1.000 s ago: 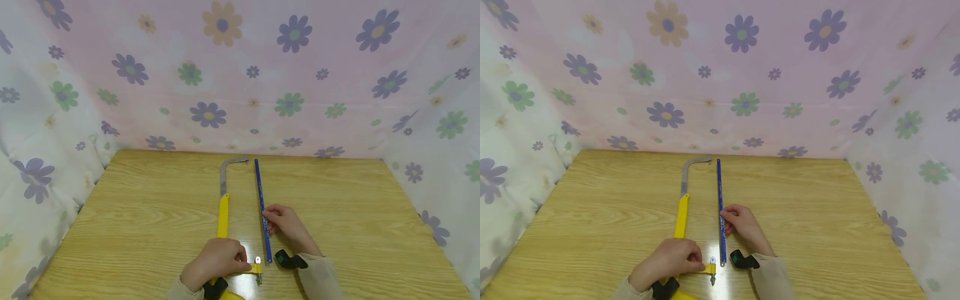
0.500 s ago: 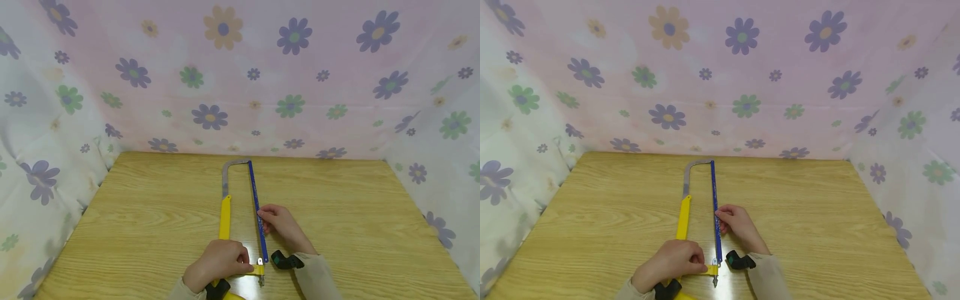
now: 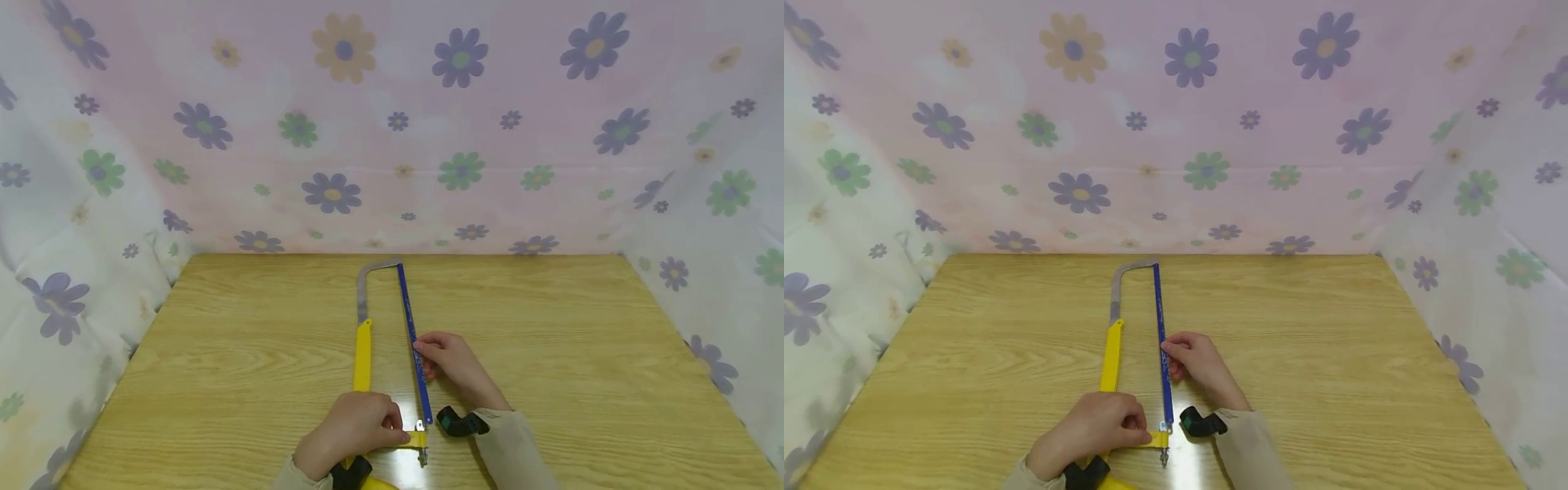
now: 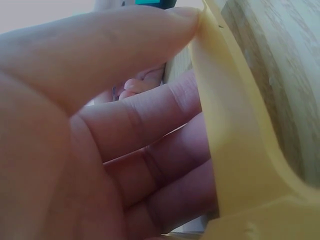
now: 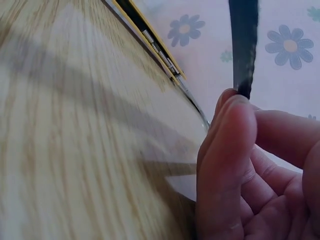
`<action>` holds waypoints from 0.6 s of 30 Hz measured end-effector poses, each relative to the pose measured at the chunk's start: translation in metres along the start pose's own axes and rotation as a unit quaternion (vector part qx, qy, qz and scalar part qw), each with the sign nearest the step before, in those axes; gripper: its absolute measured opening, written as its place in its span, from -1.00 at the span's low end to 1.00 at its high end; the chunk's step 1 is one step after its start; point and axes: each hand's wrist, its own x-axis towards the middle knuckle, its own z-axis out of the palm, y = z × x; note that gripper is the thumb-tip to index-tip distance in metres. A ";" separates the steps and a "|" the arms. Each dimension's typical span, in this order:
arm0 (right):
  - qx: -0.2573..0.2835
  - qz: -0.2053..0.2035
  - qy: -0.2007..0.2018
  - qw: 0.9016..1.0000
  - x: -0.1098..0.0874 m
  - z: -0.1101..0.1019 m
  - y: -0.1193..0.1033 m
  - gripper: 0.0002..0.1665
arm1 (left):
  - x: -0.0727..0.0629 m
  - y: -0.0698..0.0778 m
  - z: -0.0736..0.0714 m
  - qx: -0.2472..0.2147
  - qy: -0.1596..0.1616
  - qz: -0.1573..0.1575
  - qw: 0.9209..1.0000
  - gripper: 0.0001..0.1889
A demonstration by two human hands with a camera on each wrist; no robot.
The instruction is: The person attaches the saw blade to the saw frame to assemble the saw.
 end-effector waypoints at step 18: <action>-0.046 -0.015 -0.079 0.996 -0.016 0.001 -0.008 -0.23 | 0.000 0.002 -0.001 -0.011 0.001 0.003 1.000 -0.78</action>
